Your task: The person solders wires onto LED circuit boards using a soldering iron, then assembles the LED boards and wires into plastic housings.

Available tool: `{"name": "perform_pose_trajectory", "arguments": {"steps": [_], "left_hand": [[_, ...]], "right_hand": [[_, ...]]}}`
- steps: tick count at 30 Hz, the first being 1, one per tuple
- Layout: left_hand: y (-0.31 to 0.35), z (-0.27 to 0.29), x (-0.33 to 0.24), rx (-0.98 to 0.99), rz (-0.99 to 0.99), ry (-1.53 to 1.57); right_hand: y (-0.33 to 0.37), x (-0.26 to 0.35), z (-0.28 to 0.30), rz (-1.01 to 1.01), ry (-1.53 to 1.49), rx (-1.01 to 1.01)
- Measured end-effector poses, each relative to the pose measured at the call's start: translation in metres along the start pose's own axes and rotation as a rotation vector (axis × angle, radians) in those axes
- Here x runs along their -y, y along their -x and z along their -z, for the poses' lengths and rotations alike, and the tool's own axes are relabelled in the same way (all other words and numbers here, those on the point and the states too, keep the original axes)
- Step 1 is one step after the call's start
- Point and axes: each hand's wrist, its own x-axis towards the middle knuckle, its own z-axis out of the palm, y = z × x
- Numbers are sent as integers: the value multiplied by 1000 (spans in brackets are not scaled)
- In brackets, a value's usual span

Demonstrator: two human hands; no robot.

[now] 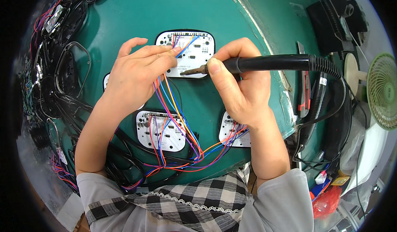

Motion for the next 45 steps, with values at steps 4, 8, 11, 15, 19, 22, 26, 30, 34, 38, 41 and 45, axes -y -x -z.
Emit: {"name": "perform_pose_trajectory", "arguments": {"steps": [4,8,11,15,19,22,26,30,34,38,41,45], "left_hand": [[-1,0,0,-1,0,-5],[-2,-1,-3,-30,15,0],[-2,1,-4,6,24,-45],[-5,-2,-5,-38,-3,-47],[-5,-2,-5,-26,11,-44],[-5,-1,-4,-2,15,-36],[-7,-1,-3,-3,-1,-33],[-6,-1,-3,12,-6,-34],[-5,-2,-2,-13,-31,-68],[-6,0,-3,1,-58,-105],[-5,-1,-2,-5,-45,-82],[-4,-2,-3,-16,-30,-56]], "right_hand": [[0,1,-1,-12,-32,-10],[0,2,1,10,-12,-41],[-3,5,13,49,-74,-140],[-8,-3,29,-4,-5,-282],[-10,-8,32,-22,-35,-327],[-11,-9,33,-28,-35,-302],[-11,-11,32,-30,28,-277],[-11,-14,32,-43,39,-276],[-12,-14,31,-52,5,-277],[-11,-13,33,-34,21,-263],[-12,-13,32,-35,20,-261],[-13,-14,28,3,57,-286]]}}
